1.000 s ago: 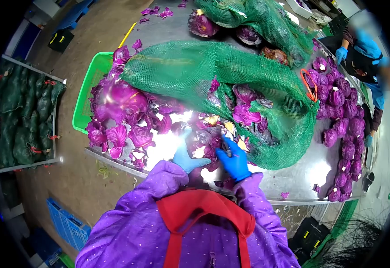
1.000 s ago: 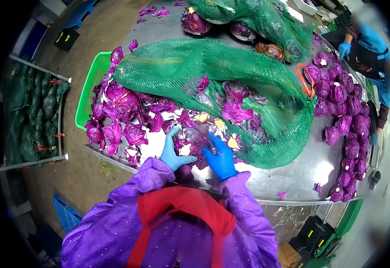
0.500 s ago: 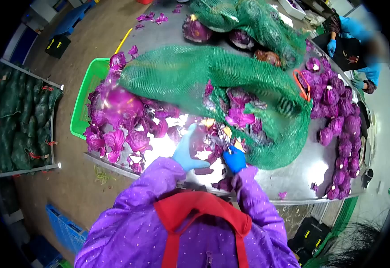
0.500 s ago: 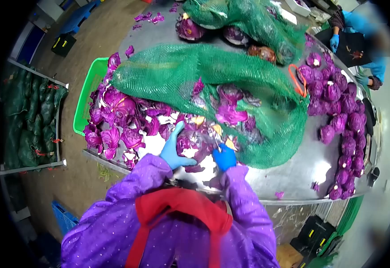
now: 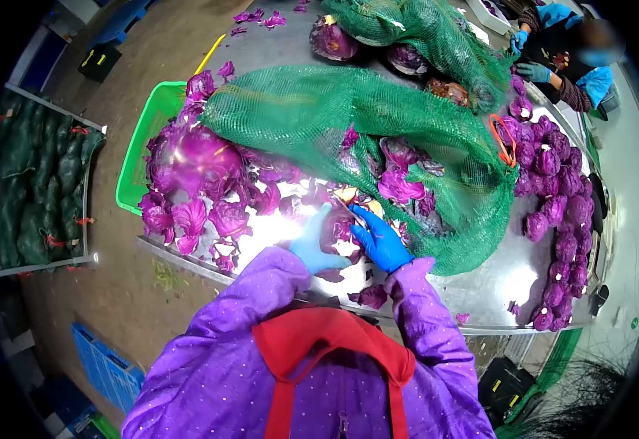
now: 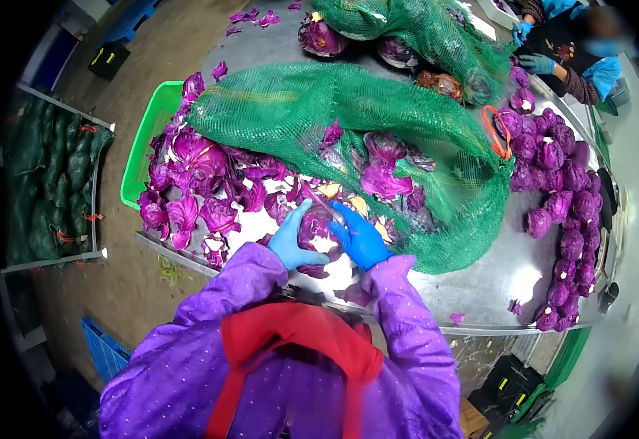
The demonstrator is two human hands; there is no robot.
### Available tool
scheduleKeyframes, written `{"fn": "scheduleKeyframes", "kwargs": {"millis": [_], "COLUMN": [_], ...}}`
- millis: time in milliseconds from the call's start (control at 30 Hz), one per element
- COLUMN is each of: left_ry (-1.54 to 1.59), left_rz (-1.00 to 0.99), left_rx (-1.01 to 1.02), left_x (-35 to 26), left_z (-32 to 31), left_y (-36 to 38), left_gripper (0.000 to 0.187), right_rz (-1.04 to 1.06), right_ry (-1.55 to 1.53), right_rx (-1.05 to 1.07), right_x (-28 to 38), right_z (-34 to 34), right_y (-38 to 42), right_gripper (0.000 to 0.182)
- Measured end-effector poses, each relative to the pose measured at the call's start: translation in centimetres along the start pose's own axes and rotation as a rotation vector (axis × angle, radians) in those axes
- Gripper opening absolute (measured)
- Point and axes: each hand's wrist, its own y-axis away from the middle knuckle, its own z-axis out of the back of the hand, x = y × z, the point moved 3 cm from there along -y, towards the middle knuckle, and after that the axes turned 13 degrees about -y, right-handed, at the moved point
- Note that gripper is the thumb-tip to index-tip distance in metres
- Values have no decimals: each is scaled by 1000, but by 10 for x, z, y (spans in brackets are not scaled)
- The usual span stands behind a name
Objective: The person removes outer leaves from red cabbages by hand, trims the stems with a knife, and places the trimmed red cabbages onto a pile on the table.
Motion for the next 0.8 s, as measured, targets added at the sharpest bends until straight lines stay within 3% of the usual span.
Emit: {"fn": "scheduleKeyframes", "kwargs": {"millis": [133, 267, 300, 433, 533, 567, 600, 667, 700, 733, 800], "left_ry": [-244, -129, -83, -187, -222, -233, -244, -278, -295, -313, -370], "left_rz": [-121, -96, -93, 9, -31, -42, -62, -89, -93, -105, -170], "left_rx": [33, 45, -22, -170, -228, -222, -227, -239, -223, -204, -169], "left_x": [-3, -1, 2, 12, 20, 21, 19, 16, 16, 15, 5], "left_z": [3, 9, 8, -1, -9, -11, -10, -5, -7, -9, -10], "left_y": [-5, 1, 3, 21, 28, 29, 26, 18, 22, 22, 18], "left_gripper": [119, 122, 124, 126, 119, 119, 118, 117, 117, 117, 116], "right_rz": [-115, -151, -98, -74, -308, -193, -377, -255, -35, -36, -60], "right_ry": [-26, -233, -186, -54, 15, -25, -361, -373, -162, -100, -47], "right_rx": [-223, -314, -350, -453, -516, -609, -639, -520, -446, -343, -148], "right_x": [-52, -80, -40, -3, -36, -59, -49, -57, -31, -5, 27], "right_z": [8, -1, 5, -12, -4, 13, 31, 50, 48, 40, 20], "right_y": [-21, -23, -16, 17, 35, 35, 40, 40, 39, 35, 32], "right_gripper": [41, 32, 33, 32, 26, 23, 28, 44, 59, 71, 69]}}
